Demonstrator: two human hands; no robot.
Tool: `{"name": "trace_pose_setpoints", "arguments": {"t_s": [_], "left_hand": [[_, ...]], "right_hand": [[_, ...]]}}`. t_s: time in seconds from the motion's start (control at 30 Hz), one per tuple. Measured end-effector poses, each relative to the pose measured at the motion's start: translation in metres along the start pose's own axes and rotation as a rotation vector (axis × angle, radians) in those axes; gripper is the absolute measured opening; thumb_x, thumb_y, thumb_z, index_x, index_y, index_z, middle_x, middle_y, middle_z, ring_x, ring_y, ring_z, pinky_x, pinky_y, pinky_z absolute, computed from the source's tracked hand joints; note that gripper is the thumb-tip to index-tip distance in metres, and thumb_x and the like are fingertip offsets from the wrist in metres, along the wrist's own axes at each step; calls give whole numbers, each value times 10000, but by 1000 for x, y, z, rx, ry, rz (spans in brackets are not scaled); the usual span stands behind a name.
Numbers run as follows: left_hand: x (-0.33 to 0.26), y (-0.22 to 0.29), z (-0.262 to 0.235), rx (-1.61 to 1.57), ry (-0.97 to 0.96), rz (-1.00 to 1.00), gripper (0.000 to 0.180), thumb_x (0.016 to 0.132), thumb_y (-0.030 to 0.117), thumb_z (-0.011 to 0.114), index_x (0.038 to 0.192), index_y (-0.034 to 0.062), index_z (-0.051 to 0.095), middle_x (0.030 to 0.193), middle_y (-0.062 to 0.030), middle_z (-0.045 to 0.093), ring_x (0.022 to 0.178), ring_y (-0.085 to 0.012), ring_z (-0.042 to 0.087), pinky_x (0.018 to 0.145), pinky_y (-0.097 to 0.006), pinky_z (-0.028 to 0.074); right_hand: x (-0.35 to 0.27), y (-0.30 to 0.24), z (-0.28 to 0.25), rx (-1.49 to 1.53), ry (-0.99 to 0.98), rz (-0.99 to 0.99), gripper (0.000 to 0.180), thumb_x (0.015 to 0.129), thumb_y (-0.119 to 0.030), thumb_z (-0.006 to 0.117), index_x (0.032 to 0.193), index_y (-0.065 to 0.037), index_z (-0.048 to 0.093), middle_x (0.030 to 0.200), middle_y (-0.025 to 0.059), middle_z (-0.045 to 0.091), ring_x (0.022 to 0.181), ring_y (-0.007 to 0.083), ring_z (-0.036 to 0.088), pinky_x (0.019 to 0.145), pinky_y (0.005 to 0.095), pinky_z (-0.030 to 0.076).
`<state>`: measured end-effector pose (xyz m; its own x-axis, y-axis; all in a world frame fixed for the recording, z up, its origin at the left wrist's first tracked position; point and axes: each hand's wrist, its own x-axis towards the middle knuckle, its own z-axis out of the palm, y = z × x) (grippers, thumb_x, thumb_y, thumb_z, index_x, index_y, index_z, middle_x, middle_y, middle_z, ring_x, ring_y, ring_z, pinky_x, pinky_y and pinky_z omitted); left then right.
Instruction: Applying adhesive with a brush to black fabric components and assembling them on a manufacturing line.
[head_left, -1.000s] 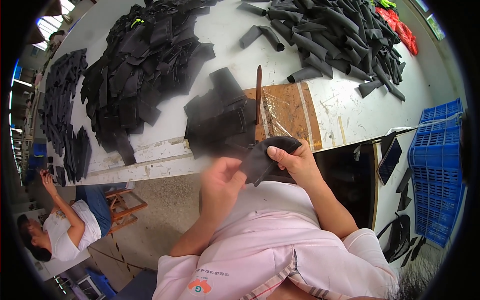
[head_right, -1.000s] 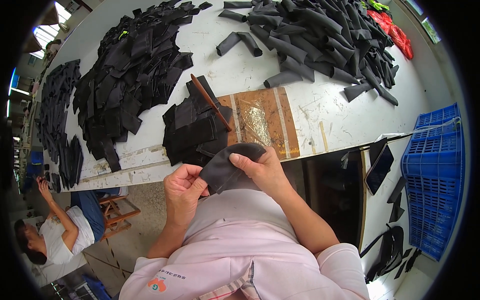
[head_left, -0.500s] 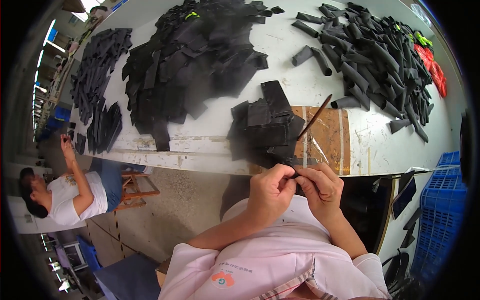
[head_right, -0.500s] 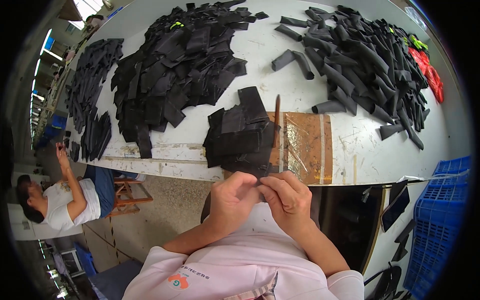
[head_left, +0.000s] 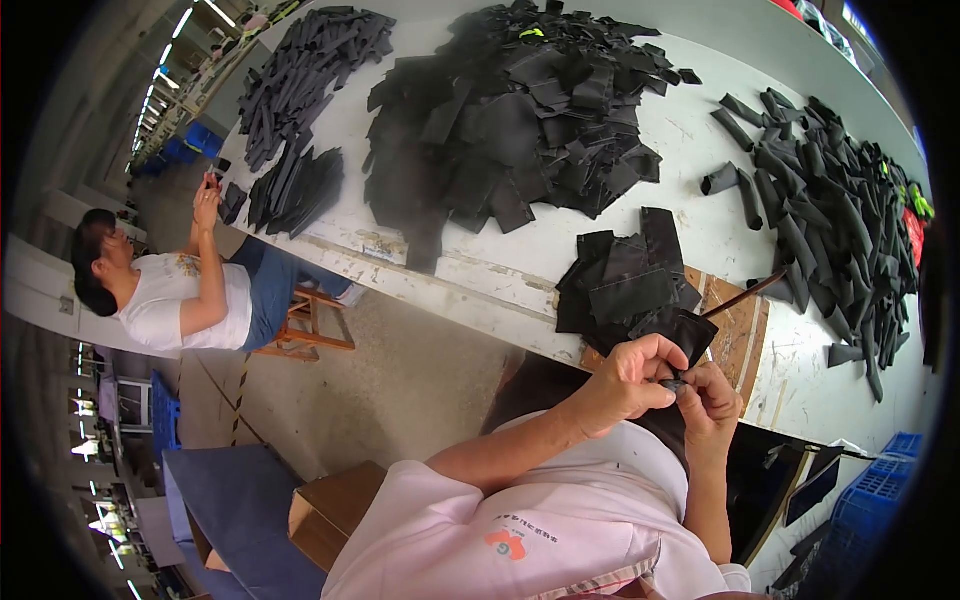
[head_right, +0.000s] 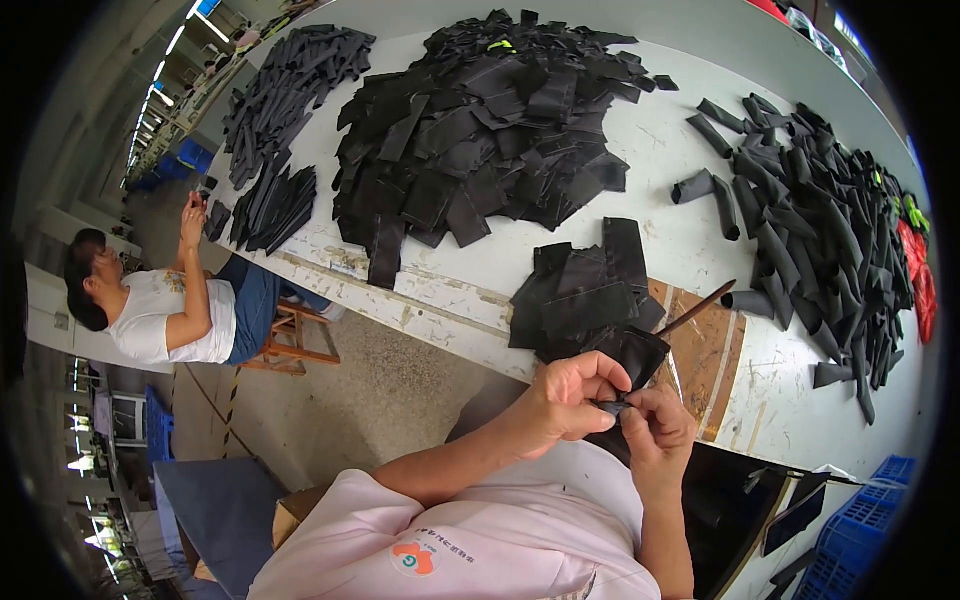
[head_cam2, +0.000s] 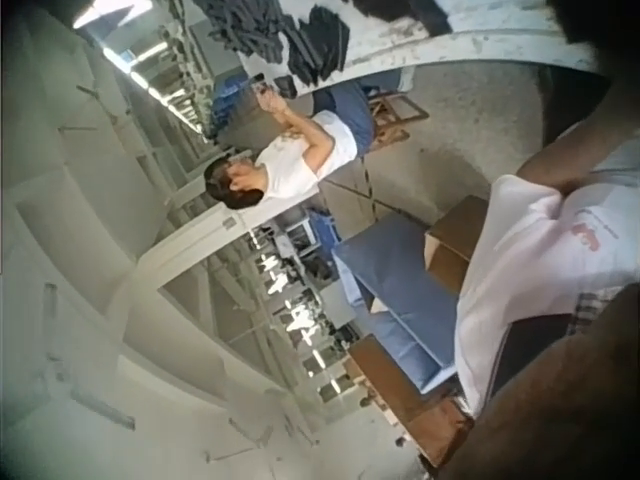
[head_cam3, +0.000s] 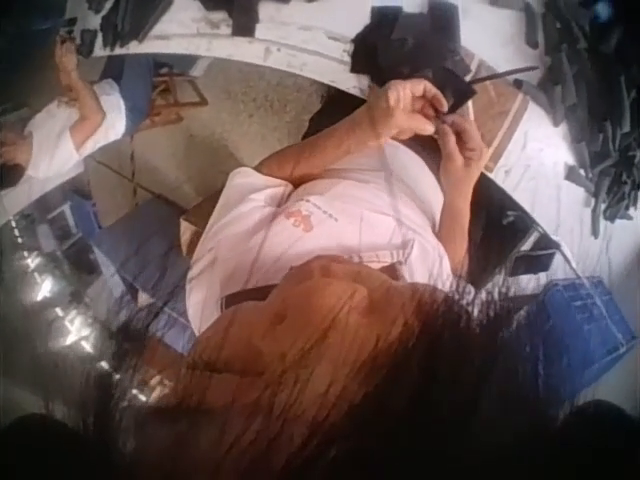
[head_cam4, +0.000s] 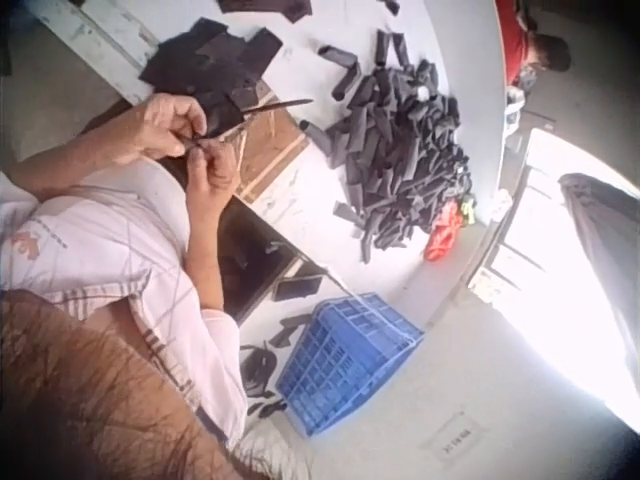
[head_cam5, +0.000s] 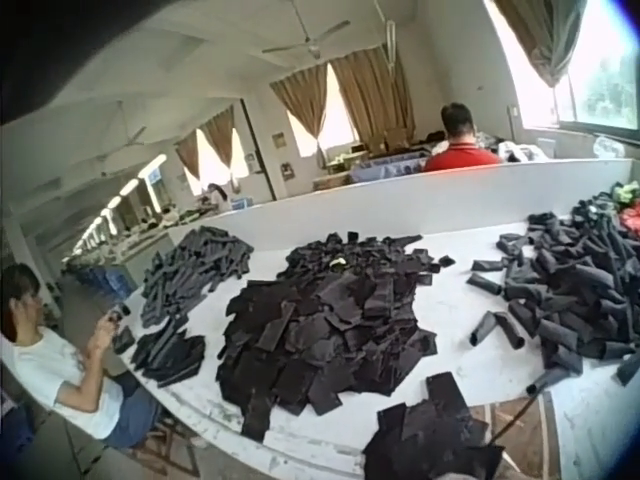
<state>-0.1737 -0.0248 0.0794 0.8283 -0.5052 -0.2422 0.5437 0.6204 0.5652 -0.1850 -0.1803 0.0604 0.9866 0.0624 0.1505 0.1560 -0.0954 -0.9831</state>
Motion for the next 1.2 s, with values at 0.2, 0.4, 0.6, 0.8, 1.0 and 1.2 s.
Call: {"name": "trace_pose_setpoints", "arguments": {"t_s": [0.2, 0.4, 0.6, 0.8, 1.0, 1.2], "left_hand": [[11, -22, 0, 817, 451, 570, 213, 662, -60, 513, 867, -4, 525, 682, -12, 515, 490, -1, 408, 411, -173, 313], [7, -20, -4, 707, 394, 511, 205, 697, -72, 506, 894, -21, 534, 791, -82, 602, 531, -16, 500, 435, -179, 382], [-13, -2, 4, -191, -364, -181, 386, 703, -88, 503, 1084, -31, 474, 728, -7, 508, 572, -19, 459, 479, -173, 349], [-15, -12, 26, 712, -9, 430, 420, 704, -91, 536, 1113, -14, 480, 719, -27, 534, 550, -70, 490, 489, -202, 387], [-6, -25, 30, 965, 283, 869, 263, 695, -136, 546, 898, 23, 598, 802, -85, 575, 668, -160, 567, 586, -228, 449], [-1, -18, 27, 996, 351, 874, 197, 736, -91, 562, 884, 36, 590, 829, -103, 543, 708, -194, 559, 638, -239, 445]], "right_hand": [[2, -2, 1, 908, -201, 524, 131, 760, -102, 636, 731, -12, 545, 670, -3, 468, 544, 71, 403, 455, 184, 295], [0, 2, 4, 550, -107, 370, 187, 797, -196, 621, 760, -47, 513, 681, -17, 470, 554, 62, 409, 465, 172, 314], [-8, -5, -7, 704, -148, 303, 259, 727, -232, 694, 706, -54, 506, 778, 4, 468, 720, 102, 455, 668, 205, 366], [0, -12, -9, 655, -39, 189, 275, 733, -246, 688, 691, -52, 496, 841, 35, 473, 724, 117, 426, 675, 241, 347], [2, -21, -13, 58, 28, -128, 254, 780, -201, 629, 675, -10, 499, 783, 66, 512, 678, 109, 421, 594, 228, 320], [11, -40, -9, -108, -49, -155, 123, 761, -80, 609, 712, -15, 516, 743, 102, 543, 679, 212, 531, 582, 275, 415]]}}
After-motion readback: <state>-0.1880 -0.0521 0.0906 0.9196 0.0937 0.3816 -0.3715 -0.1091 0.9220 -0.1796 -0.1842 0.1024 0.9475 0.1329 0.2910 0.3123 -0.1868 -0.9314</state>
